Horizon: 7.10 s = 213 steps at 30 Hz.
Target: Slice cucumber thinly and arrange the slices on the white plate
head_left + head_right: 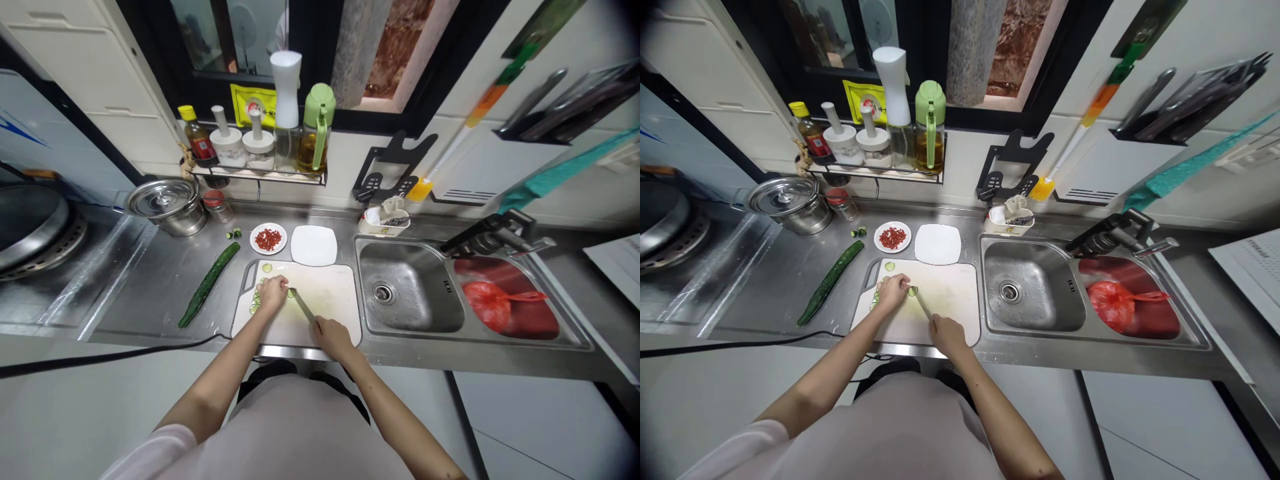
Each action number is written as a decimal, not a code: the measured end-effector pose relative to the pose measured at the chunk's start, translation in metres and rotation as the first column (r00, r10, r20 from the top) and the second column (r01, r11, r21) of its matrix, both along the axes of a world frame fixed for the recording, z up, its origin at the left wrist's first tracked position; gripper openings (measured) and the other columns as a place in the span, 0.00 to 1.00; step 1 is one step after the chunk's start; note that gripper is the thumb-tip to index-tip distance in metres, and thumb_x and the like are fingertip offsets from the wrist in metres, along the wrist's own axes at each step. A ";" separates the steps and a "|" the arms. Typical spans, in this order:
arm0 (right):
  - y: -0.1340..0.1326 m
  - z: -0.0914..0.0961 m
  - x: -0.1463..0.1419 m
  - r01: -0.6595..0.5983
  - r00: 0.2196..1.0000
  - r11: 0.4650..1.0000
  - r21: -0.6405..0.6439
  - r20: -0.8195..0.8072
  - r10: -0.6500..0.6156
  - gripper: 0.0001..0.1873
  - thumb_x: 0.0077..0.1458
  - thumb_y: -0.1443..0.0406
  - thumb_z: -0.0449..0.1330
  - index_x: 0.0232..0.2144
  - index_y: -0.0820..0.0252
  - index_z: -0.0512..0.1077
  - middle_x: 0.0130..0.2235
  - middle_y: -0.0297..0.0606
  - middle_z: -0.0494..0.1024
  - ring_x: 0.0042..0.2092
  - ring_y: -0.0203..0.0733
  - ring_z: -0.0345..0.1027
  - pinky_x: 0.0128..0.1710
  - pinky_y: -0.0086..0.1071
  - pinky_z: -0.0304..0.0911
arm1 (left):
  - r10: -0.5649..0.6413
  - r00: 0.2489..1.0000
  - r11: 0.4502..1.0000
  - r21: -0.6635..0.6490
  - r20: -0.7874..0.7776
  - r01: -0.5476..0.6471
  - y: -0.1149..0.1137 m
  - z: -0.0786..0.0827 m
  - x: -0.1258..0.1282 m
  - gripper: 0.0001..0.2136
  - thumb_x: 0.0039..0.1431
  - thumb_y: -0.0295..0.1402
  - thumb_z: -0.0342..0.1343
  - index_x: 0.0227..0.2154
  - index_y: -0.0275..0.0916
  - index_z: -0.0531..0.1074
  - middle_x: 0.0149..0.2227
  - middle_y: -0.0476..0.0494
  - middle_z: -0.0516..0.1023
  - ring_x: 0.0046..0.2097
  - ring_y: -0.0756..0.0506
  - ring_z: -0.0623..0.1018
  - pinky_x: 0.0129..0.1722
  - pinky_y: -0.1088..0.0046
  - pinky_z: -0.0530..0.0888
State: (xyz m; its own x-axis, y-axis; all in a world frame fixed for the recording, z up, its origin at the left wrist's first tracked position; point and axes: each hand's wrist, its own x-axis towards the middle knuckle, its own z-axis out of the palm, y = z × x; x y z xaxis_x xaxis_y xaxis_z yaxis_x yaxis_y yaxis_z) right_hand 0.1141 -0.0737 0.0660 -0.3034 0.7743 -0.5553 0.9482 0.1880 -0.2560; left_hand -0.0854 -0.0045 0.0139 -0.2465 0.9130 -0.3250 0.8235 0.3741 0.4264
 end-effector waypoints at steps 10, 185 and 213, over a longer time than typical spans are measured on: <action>0.000 0.003 -0.004 -0.016 0.999 1.000 -0.003 0.031 0.016 0.19 0.67 0.61 0.41 0.48 0.59 0.69 0.41 0.47 0.79 0.44 0.47 0.73 0.40 0.35 0.60 | -0.002 1.000 0.999 -0.032 0.012 0.002 0.003 0.000 -0.002 0.10 0.57 0.35 0.55 0.41 0.50 0.75 0.41 0.47 0.80 0.52 0.40 0.71 0.51 0.62 0.61; 0.014 -0.011 0.034 0.269 0.960 0.959 0.087 0.058 -0.274 0.21 0.67 0.56 0.40 0.48 0.57 0.68 0.43 0.45 0.79 0.44 0.46 0.72 0.36 0.32 0.57 | 0.158 0.982 0.985 -0.055 -0.104 -0.164 -0.091 0.012 -0.076 0.09 0.57 0.32 0.52 0.38 0.48 0.75 0.40 0.46 0.80 0.49 0.40 0.72 0.48 0.61 0.59; 0.013 -0.012 0.033 0.273 0.958 0.958 0.082 0.063 -0.279 0.22 0.67 0.58 0.39 0.48 0.58 0.69 0.44 0.46 0.79 0.45 0.45 0.72 0.37 0.32 0.57 | 0.303 0.952 0.951 0.070 -0.044 -0.300 0.012 0.013 -0.052 0.17 0.58 0.40 0.52 0.50 0.50 0.71 0.50 0.42 0.76 0.54 0.37 0.70 0.52 0.56 0.59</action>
